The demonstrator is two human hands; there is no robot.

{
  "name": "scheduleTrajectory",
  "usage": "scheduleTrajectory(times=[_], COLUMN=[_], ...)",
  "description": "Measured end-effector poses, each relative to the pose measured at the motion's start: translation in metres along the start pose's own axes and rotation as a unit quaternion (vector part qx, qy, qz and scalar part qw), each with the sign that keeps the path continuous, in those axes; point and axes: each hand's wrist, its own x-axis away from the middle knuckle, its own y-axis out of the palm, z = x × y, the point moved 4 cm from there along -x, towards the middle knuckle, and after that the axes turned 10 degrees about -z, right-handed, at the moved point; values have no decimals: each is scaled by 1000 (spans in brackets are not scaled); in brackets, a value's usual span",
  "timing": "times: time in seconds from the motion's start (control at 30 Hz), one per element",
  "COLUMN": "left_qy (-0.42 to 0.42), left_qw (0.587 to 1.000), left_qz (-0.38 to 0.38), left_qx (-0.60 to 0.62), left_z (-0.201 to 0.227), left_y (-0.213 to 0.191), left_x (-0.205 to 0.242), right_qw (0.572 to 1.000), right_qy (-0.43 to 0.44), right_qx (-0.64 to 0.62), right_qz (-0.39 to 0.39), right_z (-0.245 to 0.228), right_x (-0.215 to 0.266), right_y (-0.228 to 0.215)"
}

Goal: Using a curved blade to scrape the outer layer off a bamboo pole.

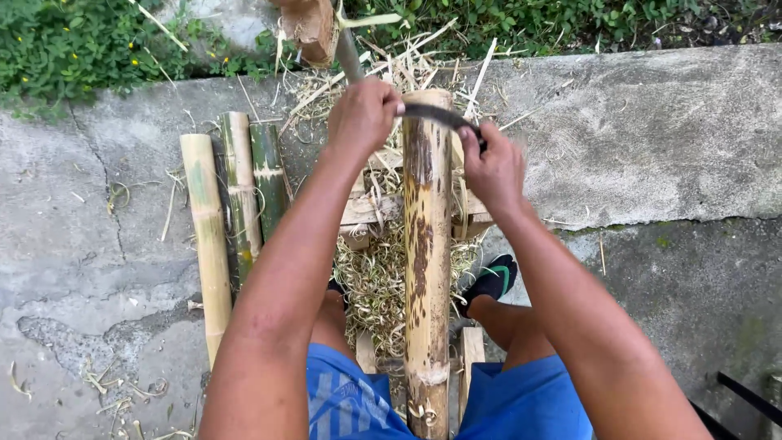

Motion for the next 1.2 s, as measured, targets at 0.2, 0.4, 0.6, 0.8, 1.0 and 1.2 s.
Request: scheduleTrajectory(times=[0.2,0.4,0.6,0.8,1.0,1.2], left_qy=[-6,1,55,-28,6,-29], left_qw=[998,999,995,999,997,998], left_qz=[48,41,78,-2,77,56], left_qx=[27,16,-3,35,-23,-18], left_z=[-6,-12,-9,-6,3,5], left_y=[-2,19,54,60,8,1], left_x=[-23,29,135,129,29,27], right_qw=[995,993,992,989,990,990], right_qy=[-32,-60,-91,-92,-125,-120], right_qx=[75,92,79,73,58,47], right_qz=[57,41,-36,-87,22,54], right_z=[-6,13,34,36,19,36], right_x=[-23,16,92,62,-21,-23], right_y=[-9,5,20,9,-2,15])
